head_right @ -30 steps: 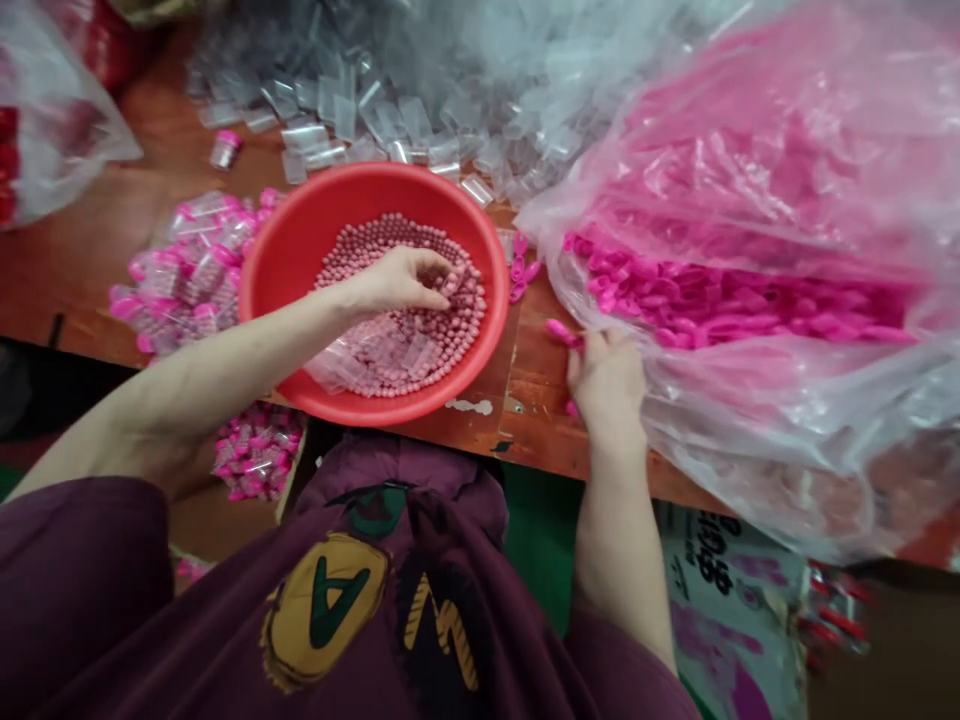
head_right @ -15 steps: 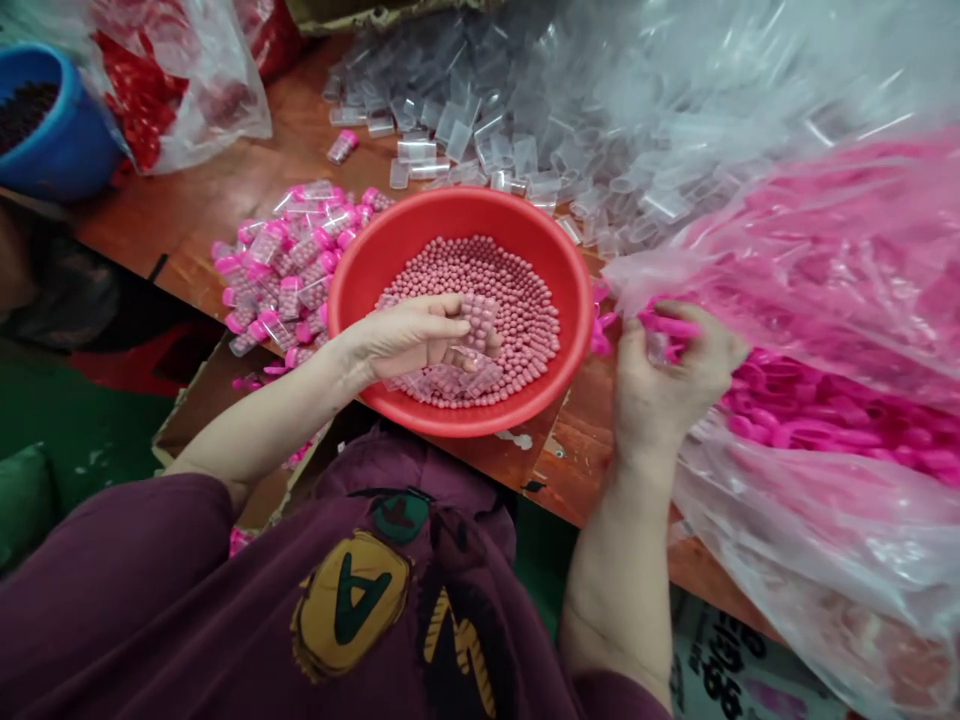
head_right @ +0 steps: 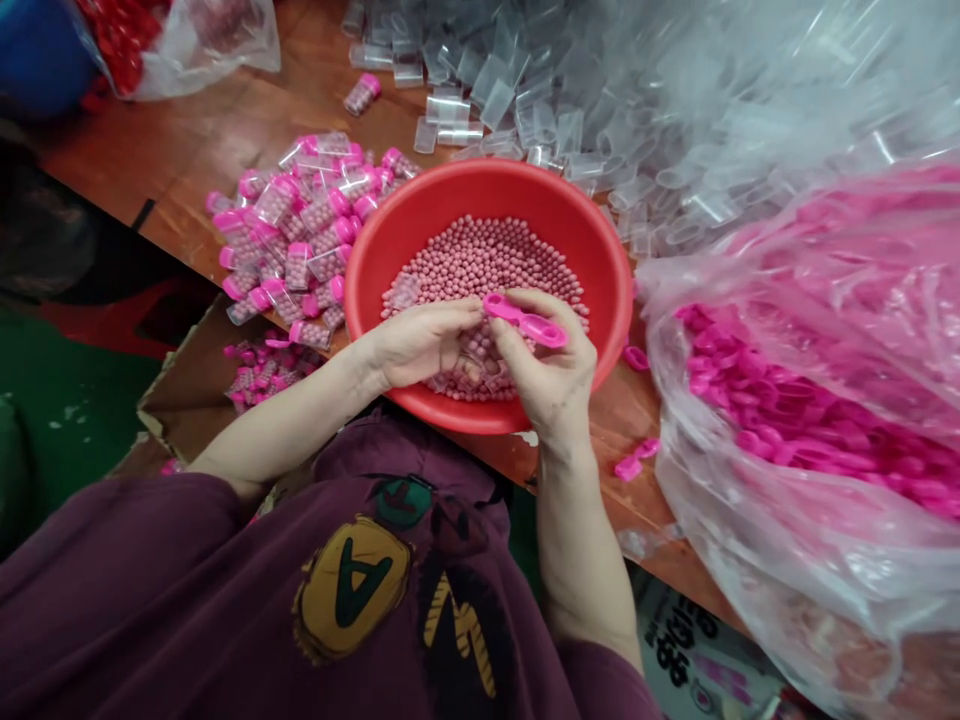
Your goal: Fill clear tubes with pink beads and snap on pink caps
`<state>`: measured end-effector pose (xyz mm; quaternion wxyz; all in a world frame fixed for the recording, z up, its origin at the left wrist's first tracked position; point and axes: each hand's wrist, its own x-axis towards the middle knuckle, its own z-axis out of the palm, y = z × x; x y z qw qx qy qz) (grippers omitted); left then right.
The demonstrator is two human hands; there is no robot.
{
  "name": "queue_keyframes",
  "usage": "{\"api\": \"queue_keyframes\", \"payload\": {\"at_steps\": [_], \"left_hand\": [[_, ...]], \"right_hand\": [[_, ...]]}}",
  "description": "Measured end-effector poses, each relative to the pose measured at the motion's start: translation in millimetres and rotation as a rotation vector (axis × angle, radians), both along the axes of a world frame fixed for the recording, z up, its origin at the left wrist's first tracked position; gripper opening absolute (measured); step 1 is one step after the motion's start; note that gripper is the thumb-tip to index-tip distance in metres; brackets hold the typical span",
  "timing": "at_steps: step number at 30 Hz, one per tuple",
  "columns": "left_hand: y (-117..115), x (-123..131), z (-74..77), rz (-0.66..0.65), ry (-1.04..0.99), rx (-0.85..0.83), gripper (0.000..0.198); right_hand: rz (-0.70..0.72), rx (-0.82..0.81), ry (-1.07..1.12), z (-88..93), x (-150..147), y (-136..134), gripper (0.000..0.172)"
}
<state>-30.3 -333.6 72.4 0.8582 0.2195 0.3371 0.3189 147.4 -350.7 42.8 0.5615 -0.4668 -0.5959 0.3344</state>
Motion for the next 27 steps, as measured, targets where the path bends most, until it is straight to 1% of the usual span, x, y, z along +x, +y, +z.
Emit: {"api": "queue_keyframes", "payload": {"at_steps": [4,8,11,14,16,19,21,23,25,27], "left_hand": [[-1.9,0.1,3.7,-0.021,0.024,0.013,0.019],[-1.7,0.4,4.8,-0.017,0.026,-0.002,0.016],[-0.6,-1.2,4.1,-0.001,-0.005,-0.024,0.014],[0.3,-2.1,1.7,0.014,-0.030,-0.018,0.015],[0.6,-1.7,0.0,0.008,-0.035,-0.004,0.017],[0.1,-1.1,-1.2,0.002,-0.017,0.002,0.020],[-0.9,-1.2,-0.8,0.015,-0.005,0.007,0.017],[-2.0,-1.5,0.5,0.032,0.004,0.019,0.015],[-2.8,-1.5,2.7,0.051,0.018,0.021,0.016],[-2.9,-1.2,5.0,0.067,0.031,0.002,0.016]], "right_hand": [[0.053,0.061,-0.153,13.1,7.8,-5.8,0.018],[0.033,0.074,-0.265,21.2,17.5,-9.9,0.017],[0.006,0.052,-0.254,18.4,21.9,-11.4,0.014],[-0.108,0.051,-0.173,12.8,22.7,-10.6,0.016],[-0.135,0.047,-0.174,11.6,21.8,-10.1,0.017],[-0.116,0.058,-0.302,15.3,21.2,-11.0,0.015],[-0.095,0.067,-0.402,19.0,22.2,-12.4,0.015],[-0.053,0.076,-0.455,20.6,23.7,-13.8,0.017],[-0.021,0.096,-0.478,18.3,25.1,-14.8,0.019],[-0.030,0.128,-0.506,12.3,26.7,-15.1,0.021]]}}
